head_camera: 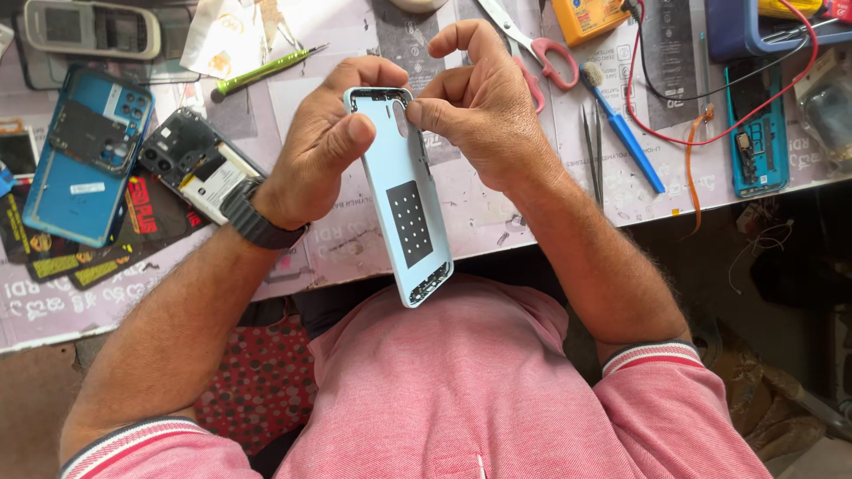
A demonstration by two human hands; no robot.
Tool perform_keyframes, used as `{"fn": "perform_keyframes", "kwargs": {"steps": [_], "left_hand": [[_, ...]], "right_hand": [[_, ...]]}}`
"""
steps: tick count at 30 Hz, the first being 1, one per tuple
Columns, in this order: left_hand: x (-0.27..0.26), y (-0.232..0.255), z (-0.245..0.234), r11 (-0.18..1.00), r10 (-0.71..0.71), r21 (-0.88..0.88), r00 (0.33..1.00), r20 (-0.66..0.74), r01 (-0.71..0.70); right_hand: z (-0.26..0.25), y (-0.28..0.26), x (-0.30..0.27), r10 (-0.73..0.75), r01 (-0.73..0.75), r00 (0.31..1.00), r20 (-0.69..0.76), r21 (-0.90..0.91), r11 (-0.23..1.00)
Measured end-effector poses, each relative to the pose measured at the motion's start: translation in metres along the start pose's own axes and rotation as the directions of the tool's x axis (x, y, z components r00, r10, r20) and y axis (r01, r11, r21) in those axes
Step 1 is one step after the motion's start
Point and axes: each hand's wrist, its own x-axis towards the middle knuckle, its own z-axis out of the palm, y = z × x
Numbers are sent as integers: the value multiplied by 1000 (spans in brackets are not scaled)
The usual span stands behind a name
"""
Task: The person applies adhesive tape to the internal frame of a light blue smartphone back cover. They use scissors to cut the tape and a green precision tool to press it into place, working on a cluttered workbench with various electronic components and tools.
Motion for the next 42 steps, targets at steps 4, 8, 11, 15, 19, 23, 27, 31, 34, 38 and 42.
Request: {"fn": "perform_keyframes", "kwargs": {"steps": [4,8,11,15,19,23,27,31,34,38,42], "left_hand": [[10,-9,-1,998,-31,-58,999,-14,30],[8,-17,-7,993,-3,-122,1000,-13,1],[10,-22,-10,973,-21,-230,1000,-21,16],[11,-23,-15,929,-51,-370,998,-31,36],[12,-24,-18,910,-79,-410,996,-42,55],[10,-28,-21,936,-112,-337,994,-17,100],[6,-32,-19,935,-118,-338,993,-2,110],[4,-31,-20,954,-102,-285,995,-5,96],[2,-30,-20,966,-97,-242,995,-12,91],[2,-30,-19,974,-86,-212,996,-14,81],[1,-29,-18,959,-94,-266,996,12,94]], "right_hand": [[0,8,6,17,-15,998,-55,42,999],[1,13,9,11,-4,998,-58,120,993],[5,13,12,31,-18,996,-84,143,990],[5,9,14,64,-55,994,-92,102,993],[-8,-4,-3,100,-100,995,9,22,995],[-20,-18,-15,203,-209,960,193,13,978],[-23,-16,-16,315,-288,911,267,-134,948],[-19,-7,-10,356,-329,884,301,-139,934],[-17,-4,-9,365,-338,881,302,-137,931],[-15,-3,-6,372,-329,885,281,-191,925],[-12,-2,-3,369,-319,889,273,-210,924]]}}
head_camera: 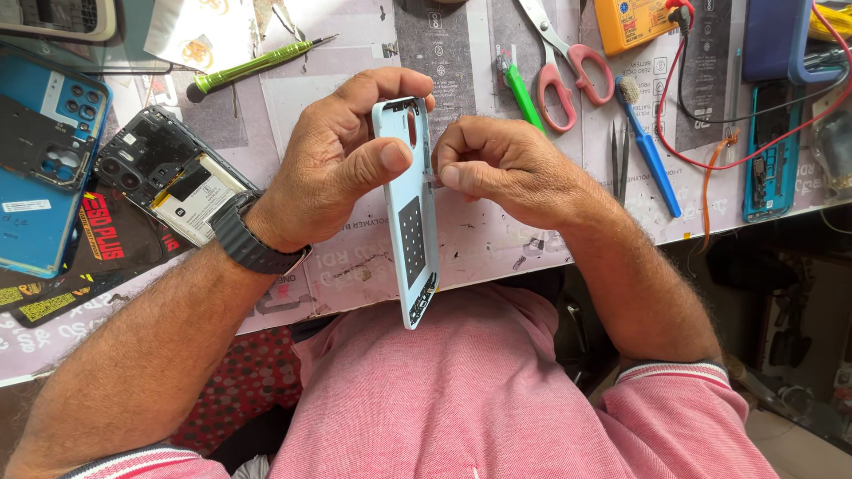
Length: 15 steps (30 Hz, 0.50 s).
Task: The person applies adhesive tape to the internal frame of a light blue smartphone back cover. They use scissors to cut the tape and a green precision tool to press it into place, working on a cluttered workbench with various electronic components and tools.
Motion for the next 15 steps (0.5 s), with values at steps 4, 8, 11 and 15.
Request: {"fn": "perform_keyframes", "kwargs": {"steps": [4,8,11,15], "left_hand": [[0,0,0,1000,6,10,1000,6,-6],[0,0,1,1000,8,-4,1000,13,-8],[-1,-1,2,1000,8,6,1000,7,-8],[0,-1,2,1000,16,-4,1000,13,-16]], "right_hand": [[0,-1,0,8,-8,1000,-9,-56,998],[1,1,1,22,-23,1000,-16,-32,999],[2,1,2,22,-23,1000,-22,-39,999],[5,0,2,40,-46,998,-58,-104,993]]}}
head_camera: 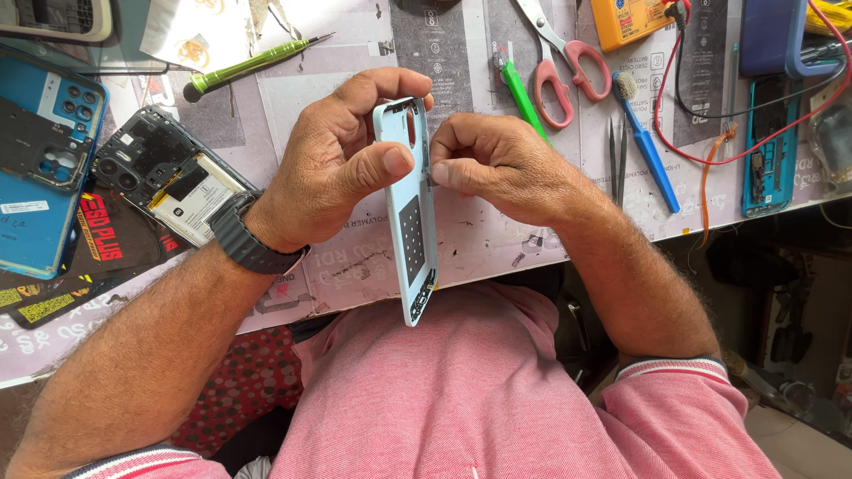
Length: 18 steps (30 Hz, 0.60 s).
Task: The person applies adhesive tape to the internal frame of a light blue smartphone back cover. They use scissors to cut the tape and a green precision tool to press it into place, working on a cluttered workbench with various electronic components and tools.
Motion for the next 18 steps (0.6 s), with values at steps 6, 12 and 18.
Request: {"fn": "perform_keyframes", "kwargs": {"steps": [6,12,18], "left_hand": [[-1,-1,0,1000,1,4,1000,-6,-1],[-1,-1,2,1000,27,13,1000,-11,-26],[-3,-2,2,994,63,95,998,-21,-61]], "right_hand": [[1,0,1,9,-11,1000,-27,-63,998],[3,1,1,-11,7,998,-54,-80,997],[7,1,0,-32,16,991,-131,-124,992]]}}
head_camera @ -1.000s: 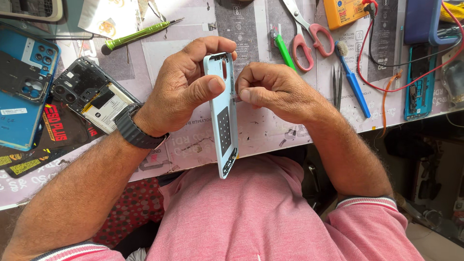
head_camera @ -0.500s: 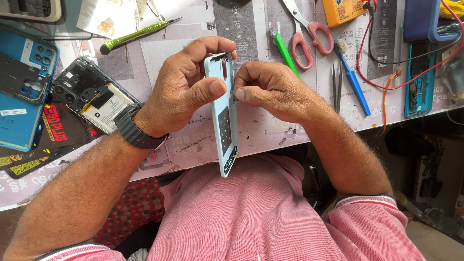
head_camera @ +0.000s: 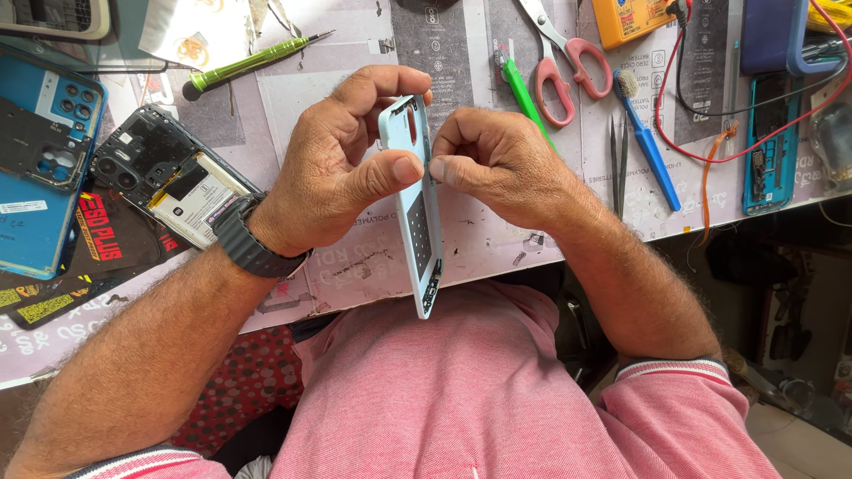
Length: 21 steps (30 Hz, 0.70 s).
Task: The person applies adhesive tape to the internal frame of a light blue smartphone back cover. They use scissors to cut the tape and a green precision tool to press it into place, working on a cluttered workbench with various electronic components and tools.
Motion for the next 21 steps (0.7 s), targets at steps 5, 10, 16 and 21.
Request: {"fn": "perform_keyframes", "kwargs": {"steps": [5,10,16,21], "left_hand": [[-1,-1,0,999,10,40,1000,-13,-10],[-2,-2,1,995,28,98,999,-22,-26],[-3,-1,2,991,40,127,999,-30,-36],[-4,-1,3,991,55,127,998,-36,-50]], "right_hand": [[1,0,0,-8,8,1000,-29,-12,1000],[3,0,-1,-28,24,998,-52,-65,998],[7,-4,-2,-25,4,991,-129,-158,987],[14,-8,-3,-80,30,976,-204,-237,971]]}}
